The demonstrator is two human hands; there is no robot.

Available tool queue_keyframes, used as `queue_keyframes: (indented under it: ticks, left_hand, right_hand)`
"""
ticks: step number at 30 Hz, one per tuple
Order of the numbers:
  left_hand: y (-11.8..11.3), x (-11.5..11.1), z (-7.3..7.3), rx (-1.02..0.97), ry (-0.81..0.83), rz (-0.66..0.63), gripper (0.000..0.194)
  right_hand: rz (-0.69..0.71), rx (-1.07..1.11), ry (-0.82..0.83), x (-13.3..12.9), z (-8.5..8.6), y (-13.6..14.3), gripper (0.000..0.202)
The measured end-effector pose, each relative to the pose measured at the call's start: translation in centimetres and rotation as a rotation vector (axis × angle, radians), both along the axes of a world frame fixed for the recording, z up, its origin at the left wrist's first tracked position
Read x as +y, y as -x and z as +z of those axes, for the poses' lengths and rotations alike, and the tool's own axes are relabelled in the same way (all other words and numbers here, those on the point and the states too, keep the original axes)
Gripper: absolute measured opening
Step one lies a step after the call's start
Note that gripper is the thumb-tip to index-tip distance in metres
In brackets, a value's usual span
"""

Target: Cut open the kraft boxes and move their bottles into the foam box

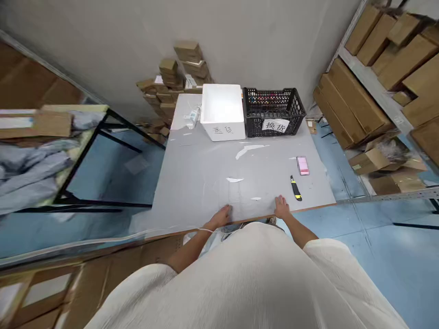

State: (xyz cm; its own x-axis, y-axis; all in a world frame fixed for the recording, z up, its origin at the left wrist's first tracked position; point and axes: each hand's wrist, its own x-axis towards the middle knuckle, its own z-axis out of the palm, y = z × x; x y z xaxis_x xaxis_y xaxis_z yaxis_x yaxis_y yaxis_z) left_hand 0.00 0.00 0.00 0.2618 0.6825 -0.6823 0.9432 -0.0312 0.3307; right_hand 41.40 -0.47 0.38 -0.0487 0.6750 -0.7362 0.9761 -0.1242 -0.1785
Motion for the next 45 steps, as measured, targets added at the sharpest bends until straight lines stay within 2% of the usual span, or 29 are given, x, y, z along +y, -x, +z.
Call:
queue_keyframes:
  ticks: [4, 9, 13, 18, 22, 33, 40, 45]
  left_hand:
    - [-0.7, -0.9, 1.5, -0.020, -0.038, 0.031, 0.078]
    - [-1.3, -1.8, 4.1, -0.018, -0.049, 0.044, 0.072]
    - [-1.5, -1.9, 5.1, 0.004, -0.031, 0.053, 0.072]
    - [-1.7, -2.2, 5.4, 0.045, -0.013, 0.068, 0.075]
    - [-1.8, -2.4, 5.6, 0.044, -0.006, 0.070, 0.078]
    - [-1.8, -2.2, 6.2, 0.044, -0.028, 0.064, 0.073]
    - [-1.9, -1.7, 7.3, 0.028, -0.036, 0.040, 0.065]
    - [-2.2, -1.5, 8.0, 0.037, -0.035, 0.050, 0.068]
  right_hand:
    - [-0.014, -0.023, -0.009, -1.6, 2.2, -0.2, 0.087]
    - [-0.008, -0.028, 0.013, -3.2, 5.8, -0.6, 0.088]
    - [0.000, -0.015, 0.043, -3.0, 7.1, -0.6, 0.087]
    - [0.010, 0.015, -0.004, -2.4, 7.9, -0.7, 0.081]
    - [-0.014, -0.028, -0.060, -2.6, 8.4, -1.1, 0.085]
    - [-0.002, -0.064, 0.043, -3.7, 7.4, -1.3, 0.092]
    - [0.000, -0.041, 0.081, -3.5, 7.6, -1.5, 0.098]
    - [0.004, -0.030, 0.108, -3.2, 8.0, -1.7, 0.102]
